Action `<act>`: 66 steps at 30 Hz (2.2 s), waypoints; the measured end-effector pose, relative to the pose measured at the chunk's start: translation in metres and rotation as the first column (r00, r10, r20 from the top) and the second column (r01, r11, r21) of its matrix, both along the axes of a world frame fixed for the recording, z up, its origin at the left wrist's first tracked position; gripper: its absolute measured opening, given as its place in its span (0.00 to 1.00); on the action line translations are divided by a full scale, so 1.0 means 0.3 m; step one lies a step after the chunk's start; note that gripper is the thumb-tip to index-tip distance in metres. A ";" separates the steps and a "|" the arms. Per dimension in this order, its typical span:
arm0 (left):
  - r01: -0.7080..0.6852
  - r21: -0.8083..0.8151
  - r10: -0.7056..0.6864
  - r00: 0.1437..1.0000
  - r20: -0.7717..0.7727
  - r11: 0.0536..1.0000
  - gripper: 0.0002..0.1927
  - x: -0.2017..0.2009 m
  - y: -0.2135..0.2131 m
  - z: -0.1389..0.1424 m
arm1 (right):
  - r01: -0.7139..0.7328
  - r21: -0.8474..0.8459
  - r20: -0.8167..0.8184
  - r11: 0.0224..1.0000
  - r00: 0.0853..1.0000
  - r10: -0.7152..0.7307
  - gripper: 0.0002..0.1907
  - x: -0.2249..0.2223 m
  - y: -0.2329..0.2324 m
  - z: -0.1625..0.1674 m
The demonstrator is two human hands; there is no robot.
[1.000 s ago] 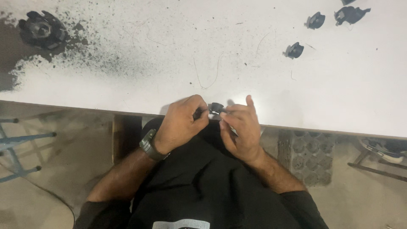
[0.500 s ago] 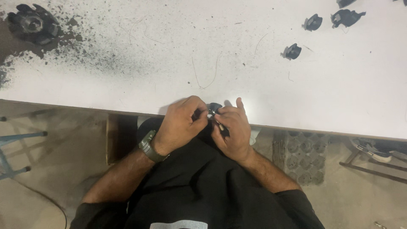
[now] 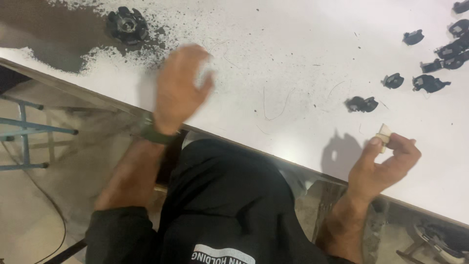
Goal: The person sits at a white worktable and assembles small black plastic rotor-like housings one at a time, pressing a small light-colored insert into each housing by hand and placing the finished assembly in a growing pile on the table.
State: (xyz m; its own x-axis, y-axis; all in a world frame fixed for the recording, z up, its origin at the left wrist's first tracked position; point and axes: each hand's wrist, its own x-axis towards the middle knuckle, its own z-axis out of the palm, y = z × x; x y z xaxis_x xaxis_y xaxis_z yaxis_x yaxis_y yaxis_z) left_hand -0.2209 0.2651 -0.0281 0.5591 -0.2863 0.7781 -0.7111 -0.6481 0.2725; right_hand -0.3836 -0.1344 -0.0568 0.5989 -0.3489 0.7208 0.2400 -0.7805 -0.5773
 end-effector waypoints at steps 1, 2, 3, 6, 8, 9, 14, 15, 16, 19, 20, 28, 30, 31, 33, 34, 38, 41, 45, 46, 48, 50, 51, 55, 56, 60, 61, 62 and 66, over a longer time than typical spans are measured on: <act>-0.060 0.037 0.058 0.997 0.048 0.998 0.17 0.066 0.107 0.029 | -0.019 0.064 -0.002 0.998 1.000 0.019 0.11 -0.019 -0.027 -0.013; -0.141 0.050 0.139 0.990 0.038 0.989 0.16 0.102 0.210 0.053 | -0.027 0.087 -0.015 0.996 0.999 0.028 0.11 -0.032 -0.036 -0.035; -0.203 0.079 0.200 0.979 0.042 0.976 0.19 0.151 0.297 0.085 | -0.035 0.110 -0.027 0.993 0.999 0.038 0.11 -0.043 -0.039 -0.050; -0.415 0.244 0.429 0.903 -0.004 0.877 0.32 0.209 0.427 0.135 | -0.043 0.034 -0.113 0.998 0.993 0.047 0.10 -0.032 0.014 -0.083; -0.484 0.394 0.522 0.853 0.012 0.781 0.47 0.241 0.390 0.144 | -0.079 0.006 -0.162 0.997 0.984 0.079 0.10 -0.012 0.049 -0.067; -0.499 0.445 0.633 0.740 -0.228 0.744 0.48 0.247 0.349 0.142 | -0.104 0.025 -0.182 0.994 0.977 0.107 0.11 -0.007 0.070 -0.056; -0.279 0.536 0.547 0.710 -0.444 0.797 0.45 0.201 0.185 0.131 | -0.149 0.052 -0.231 0.987 0.960 0.157 0.11 -0.021 0.089 0.018; -0.187 0.531 0.459 0.770 -0.443 0.827 0.50 0.183 0.156 0.147 | -0.150 0.056 -0.228 0.987 0.961 0.159 0.11 -0.030 0.091 0.029; -0.094 0.529 0.370 0.815 -0.446 0.843 0.55 0.158 0.120 0.158 | -0.157 0.062 -0.231 0.986 0.958 0.167 0.11 -0.036 0.090 0.030; -0.036 0.549 0.440 0.642 -0.628 0.835 0.59 0.109 -0.043 0.196 | -0.154 0.155 -0.241 0.976 0.952 0.188 0.11 -0.032 0.091 0.027; 0.011 0.583 0.489 0.531 -0.692 0.813 0.57 0.083 -0.115 0.190 | -0.155 0.143 -0.236 0.977 0.954 0.186 0.11 -0.031 0.090 0.022; 0.525 0.335 -0.159 0.688 -0.708 0.782 0.52 -0.074 -0.343 0.131 | -0.200 0.191 -0.198 0.961 0.951 0.237 0.13 -0.051 0.086 -0.011; 0.665 0.284 -0.328 0.638 -0.697 0.691 0.53 -0.107 -0.348 0.119 | -0.209 0.192 -0.216 0.959 0.944 0.249 0.12 -0.060 0.108 -0.023; 0.679 0.259 -0.327 0.607 -0.725 0.687 0.55 -0.122 -0.349 0.115 | -0.206 0.188 -0.221 0.960 0.944 0.246 0.12 -0.063 0.119 -0.025; 0.712 0.209 -0.335 0.542 -0.770 0.671 0.58 -0.149 -0.347 0.112 | -0.259 0.175 -0.240 0.950 0.924 0.297 0.13 -0.064 0.152 -0.027; 0.698 0.207 -0.406 0.603 -0.687 0.686 0.56 -0.163 -0.345 0.112 | -0.282 0.166 -0.248 0.945 0.916 0.316 0.14 -0.067 0.171 -0.025; 0.666 0.210 -0.533 0.716 -0.451 0.716 0.36 -0.201 -0.322 0.122 | -0.365 0.149 -0.220 0.919 0.894 0.391 0.14 -0.078 0.267 -0.005; 0.661 0.237 -0.518 0.723 -0.457 0.712 0.23 -0.206 -0.311 0.133 | -0.413 0.091 -0.217 0.906 0.880 0.422 0.14 -0.079 0.346 0.005; 0.665 0.255 -0.491 0.711 -0.503 0.702 0.19 -0.215 -0.314 0.136 | -0.389 -0.056 -0.238 0.920 0.900 0.366 0.15 -0.063 0.405 0.009; 0.647 0.271 -0.463 0.724 -0.511 0.713 0.19 -0.222 -0.316 0.135 | -0.384 -0.097 -0.249 0.918 0.902 0.351 0.15 -0.058 0.408 0.011; 0.607 0.301 -0.403 0.748 -0.527 0.735 0.17 -0.238 -0.317 0.133 | -0.359 -0.108 -0.257 0.927 0.911 0.323 0.16 -0.048 0.404 0.014; 0.579 0.294 -0.367 0.757 -0.541 0.761 0.18 -0.250 -0.315 0.130 | -0.344 -0.107 -0.262 0.933 0.915 0.307 0.16 -0.036 0.397 0.016; 0.562 0.294 -0.347 0.763 -0.545 0.773 0.19 -0.254 -0.314 0.129 | -0.340 -0.100 -0.264 0.935 0.915 0.304 0.16 -0.028 0.394 0.016; 0.515 0.296 -0.329 0.802 -0.499 0.804 0.19 -0.268 -0.315 0.118 | -0.342 -0.075 -0.257 0.937 0.914 0.314 0.16 -0.005 0.390 0.014; 0.500 0.289 -0.322 0.810 -0.490 0.816 0.19 -0.273 -0.314 0.114 | -0.346 -0.074 -0.271 0.935 0.910 0.315 0.15 0.003 0.389 0.013; 0.440 0.285 -0.278 0.840 -0.466 0.852 0.20 -0.281 -0.308 0.098 | -0.338 -0.072 -0.294 0.939 0.906 0.303 0.14 0.034 0.389 0.017; 0.428 0.278 -0.272 0.845 -0.460 0.860 0.19 -0.282 -0.305 0.095 | -0.333 -0.072 -0.295 0.940 0.907 0.299 0.14 0.041 0.390 0.020; 0.416 0.270 -0.266 0.850 -0.454 0.869 0.18 -0.284 -0.302 0.093 | -0.333 -0.087 -0.289 0.939 0.910 0.296 0.14 0.048 0.391 0.024; 0.370 0.292 -0.217 0.870 -0.443 0.882 0.17 -0.288 -0.300 0.092 | -0.345 -0.092 -0.300 0.934 0.904 0.304 0.13 0.066 0.400 0.036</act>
